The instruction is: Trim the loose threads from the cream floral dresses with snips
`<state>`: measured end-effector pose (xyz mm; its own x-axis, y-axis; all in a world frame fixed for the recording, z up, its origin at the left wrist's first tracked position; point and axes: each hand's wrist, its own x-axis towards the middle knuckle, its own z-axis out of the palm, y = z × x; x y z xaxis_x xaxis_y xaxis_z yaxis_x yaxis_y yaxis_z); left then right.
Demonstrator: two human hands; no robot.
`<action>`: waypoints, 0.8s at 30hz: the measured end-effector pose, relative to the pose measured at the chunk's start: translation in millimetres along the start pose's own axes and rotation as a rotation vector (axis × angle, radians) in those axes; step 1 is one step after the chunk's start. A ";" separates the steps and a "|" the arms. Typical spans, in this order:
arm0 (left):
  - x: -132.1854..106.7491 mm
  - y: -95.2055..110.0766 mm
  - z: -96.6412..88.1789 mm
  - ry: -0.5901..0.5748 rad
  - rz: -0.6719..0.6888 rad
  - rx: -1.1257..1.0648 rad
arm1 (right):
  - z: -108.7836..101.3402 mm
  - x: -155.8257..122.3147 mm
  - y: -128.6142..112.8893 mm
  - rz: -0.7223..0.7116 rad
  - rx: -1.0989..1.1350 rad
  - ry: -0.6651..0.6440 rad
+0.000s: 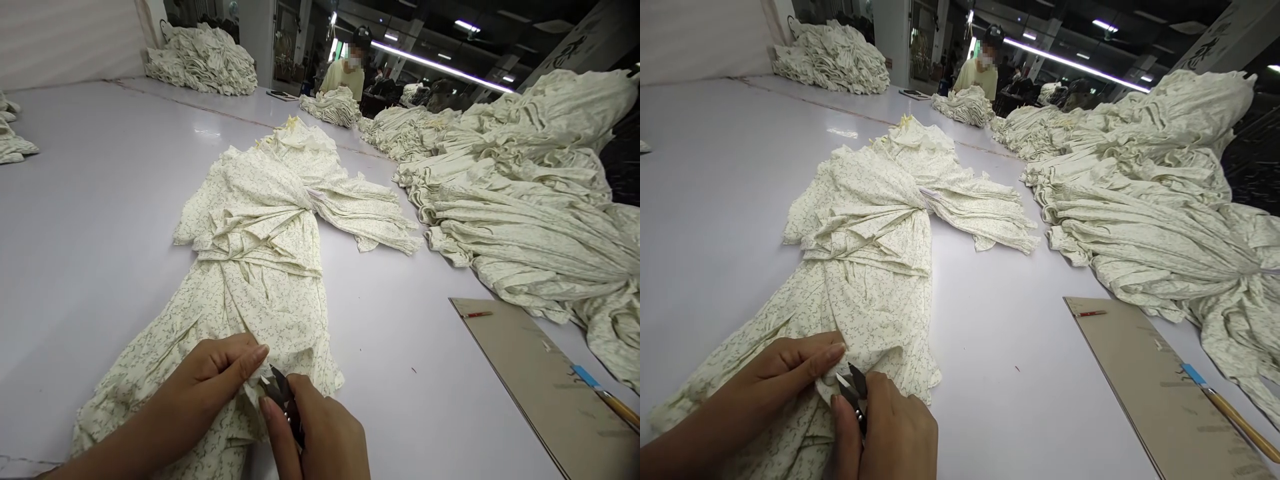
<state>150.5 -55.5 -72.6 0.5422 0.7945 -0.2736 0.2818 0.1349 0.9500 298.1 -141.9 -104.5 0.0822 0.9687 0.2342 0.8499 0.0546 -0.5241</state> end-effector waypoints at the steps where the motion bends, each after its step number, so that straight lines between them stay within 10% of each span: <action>1: -0.2 0.1 0.1 -0.003 0.001 -0.004 | 1.4 0.3 -0.6 -0.006 -0.002 0.013; 13: 1.4 0.9 -2.7 -0.057 -0.092 -0.095 | 7.3 2.9 -1.0 -0.082 -0.033 0.163; 16: -2.2 1.6 -2.9 -0.055 -0.009 -0.007 | 1.5 1.9 8.0 0.030 0.150 0.065; 21: -7.1 10.3 -3.0 0.286 0.400 0.183 | -21.3 -1.9 26.2 0.369 0.420 0.096; 24: 3.6 17.8 9.1 0.140 0.339 0.099 | -30.3 -5.6 31.7 0.505 0.497 0.137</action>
<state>164.7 -55.6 -58.0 0.5064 0.8582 0.0838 0.1838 -0.2024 0.9619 340.4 -152.9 -97.6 0.4944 0.8677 -0.0515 0.3561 -0.2562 -0.8986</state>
